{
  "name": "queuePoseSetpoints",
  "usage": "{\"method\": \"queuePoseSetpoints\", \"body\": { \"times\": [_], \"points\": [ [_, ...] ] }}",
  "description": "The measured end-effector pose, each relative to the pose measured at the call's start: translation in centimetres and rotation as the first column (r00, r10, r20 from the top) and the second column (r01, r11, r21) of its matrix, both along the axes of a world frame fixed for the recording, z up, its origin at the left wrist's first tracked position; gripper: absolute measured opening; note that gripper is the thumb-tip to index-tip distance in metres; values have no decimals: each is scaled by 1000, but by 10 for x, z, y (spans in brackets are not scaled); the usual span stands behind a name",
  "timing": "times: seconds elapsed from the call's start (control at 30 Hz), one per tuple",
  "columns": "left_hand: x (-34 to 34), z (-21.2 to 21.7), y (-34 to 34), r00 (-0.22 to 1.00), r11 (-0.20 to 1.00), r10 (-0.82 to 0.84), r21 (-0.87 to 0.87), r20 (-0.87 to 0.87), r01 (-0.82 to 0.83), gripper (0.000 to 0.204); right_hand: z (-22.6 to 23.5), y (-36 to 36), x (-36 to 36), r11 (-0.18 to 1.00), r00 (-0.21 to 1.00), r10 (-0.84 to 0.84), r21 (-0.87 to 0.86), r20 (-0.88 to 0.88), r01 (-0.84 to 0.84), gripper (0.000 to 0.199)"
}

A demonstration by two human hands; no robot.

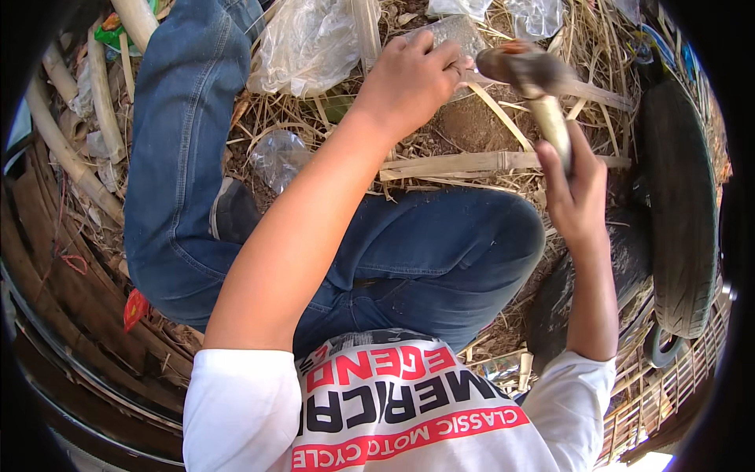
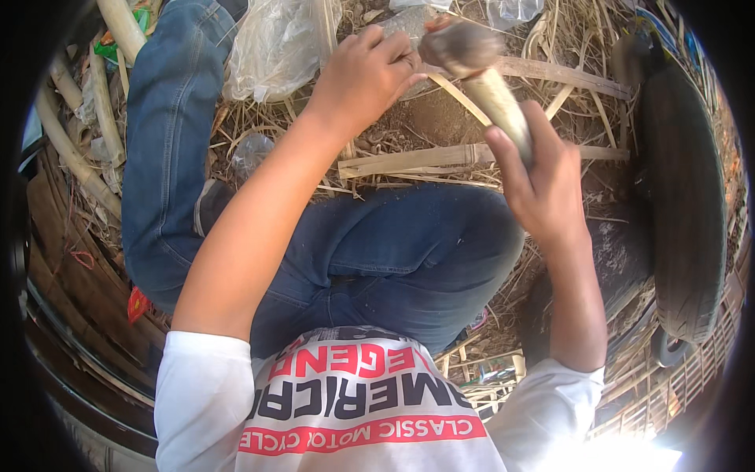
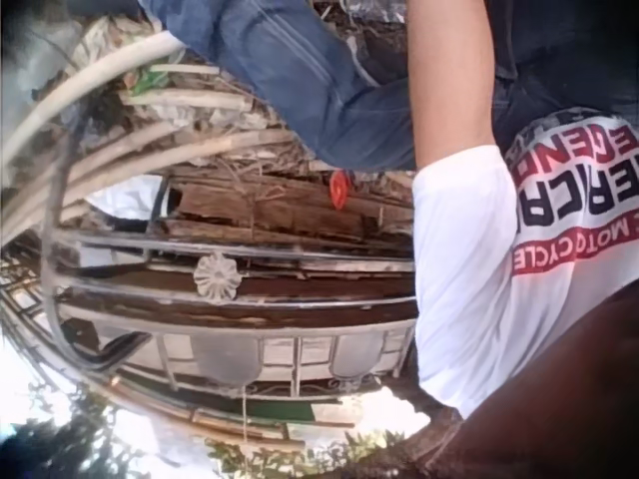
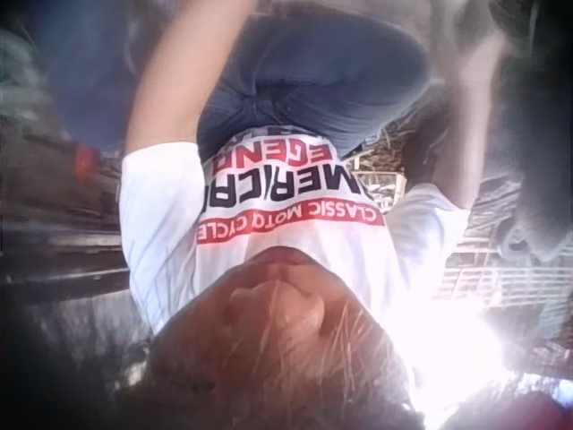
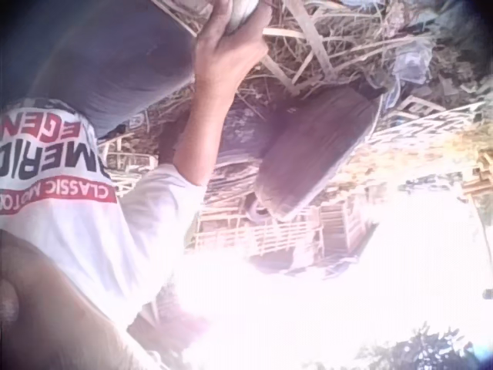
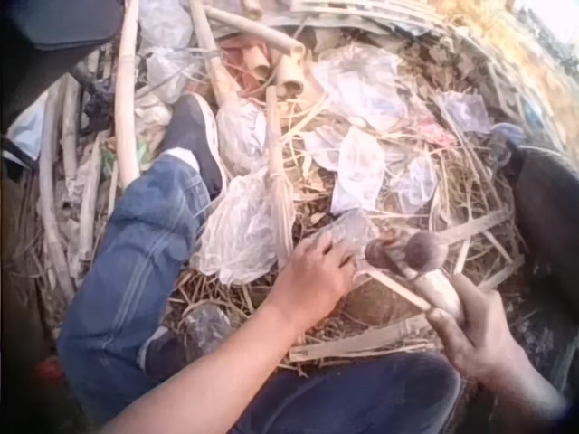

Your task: The person prepares bamboo strips by using a hammer to flatten and soften them against a stone surface while sitting on the ground.

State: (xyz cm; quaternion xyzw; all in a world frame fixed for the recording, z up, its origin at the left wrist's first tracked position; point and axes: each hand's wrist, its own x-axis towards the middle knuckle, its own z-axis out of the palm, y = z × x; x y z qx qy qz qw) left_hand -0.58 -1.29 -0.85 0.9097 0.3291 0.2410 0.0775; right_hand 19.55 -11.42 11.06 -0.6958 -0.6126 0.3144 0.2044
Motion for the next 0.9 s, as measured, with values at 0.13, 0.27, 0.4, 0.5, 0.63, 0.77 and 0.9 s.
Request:
{"method": "queuePoseSetpoints", "body": {
  "times": [0.13,0.27,0.4,0.5,0.63,0.77,0.9],
  "points": [
    [5,-7,13,1000,997,-24,78,20,22,23,-9,4,-3,994,995,-100,-42,-25,99,35],
    [4,-3,7,999,997,-10,80,39,7,23,-5,-3,3,989,992,-121,-81,-17,120,33],
    [4,-3,11,995,998,-20,66,98,14,24,2,-25,4,967,968,-250,-64,-20,248,34],
    [5,3,10,994,1000,7,-26,112,-4,25,4,-46,16,924,934,-357,-134,24,357,31],
    [5,10,10,995,991,2,-135,101,12,27,-4,-103,32,840,863,-501,-199,72,504,35],
    [7,15,12,996,983,1,-182,93,16,28,-15,-160,38,737,764,-643,-222,64,639,38],
    [11,20,10,999,981,21,-192,42,-13,31,-36,-211,41,653,684,-723,-225,101,723,40]
  ]
}}
